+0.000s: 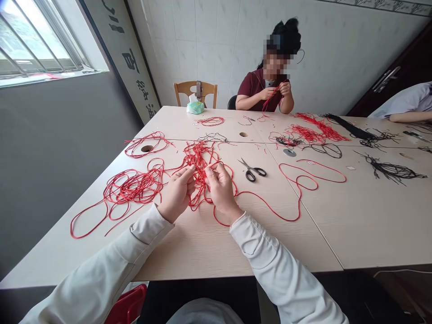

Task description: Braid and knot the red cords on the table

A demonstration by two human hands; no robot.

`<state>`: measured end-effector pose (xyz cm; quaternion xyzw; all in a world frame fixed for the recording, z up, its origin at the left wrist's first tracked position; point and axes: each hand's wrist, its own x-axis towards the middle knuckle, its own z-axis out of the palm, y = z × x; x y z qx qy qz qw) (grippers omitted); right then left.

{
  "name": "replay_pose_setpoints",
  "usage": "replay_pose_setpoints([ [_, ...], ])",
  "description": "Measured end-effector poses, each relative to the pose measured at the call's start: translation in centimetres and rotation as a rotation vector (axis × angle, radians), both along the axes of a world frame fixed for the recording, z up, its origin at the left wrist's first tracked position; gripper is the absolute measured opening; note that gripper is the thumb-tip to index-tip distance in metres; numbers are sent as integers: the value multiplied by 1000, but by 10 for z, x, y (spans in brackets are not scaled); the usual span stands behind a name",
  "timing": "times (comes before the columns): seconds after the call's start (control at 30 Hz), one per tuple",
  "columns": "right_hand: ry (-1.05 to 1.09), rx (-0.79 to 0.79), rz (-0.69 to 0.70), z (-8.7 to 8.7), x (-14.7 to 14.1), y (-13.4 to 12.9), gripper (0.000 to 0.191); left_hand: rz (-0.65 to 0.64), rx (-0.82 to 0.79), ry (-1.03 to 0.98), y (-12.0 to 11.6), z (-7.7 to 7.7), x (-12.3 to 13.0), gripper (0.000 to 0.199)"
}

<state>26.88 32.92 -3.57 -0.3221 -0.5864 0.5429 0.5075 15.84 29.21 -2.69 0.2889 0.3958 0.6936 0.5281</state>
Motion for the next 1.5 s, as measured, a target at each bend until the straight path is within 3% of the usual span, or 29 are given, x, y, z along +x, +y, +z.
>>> replay_pose_setpoints([
  [0.27,-14,134,-123,2,5,7,23,-103,5,-56,-4,7,9,34],
  [0.6,-175,341,-135,1,14,11,23,-204,-4,-34,-6,-1,6,43],
  [0.87,-143,199,-91,2,13,9,23,-98,-4,86,-4,-1,1,32],
  [1.03,-262,391,-242,1,10,1,17,41,16,-17,0,1,-6,32],
  [1.1,-265,363,-132,-2,4,-7,16,91,34,-40,1,3,-8,31],
  [1.27,-254,-16,443,-8,-6,-20,29,98,7,4,2,7,-14,32],
  [1.33,-295,-110,590,-5,-2,-15,31,100,-11,61,3,7,-18,32],
  [1.4,-356,-58,588,-1,6,-6,31,100,-20,125,4,7,-23,31],
  [1.5,-429,219,350,5,18,9,24,44,-34,252,5,7,-27,31],
])
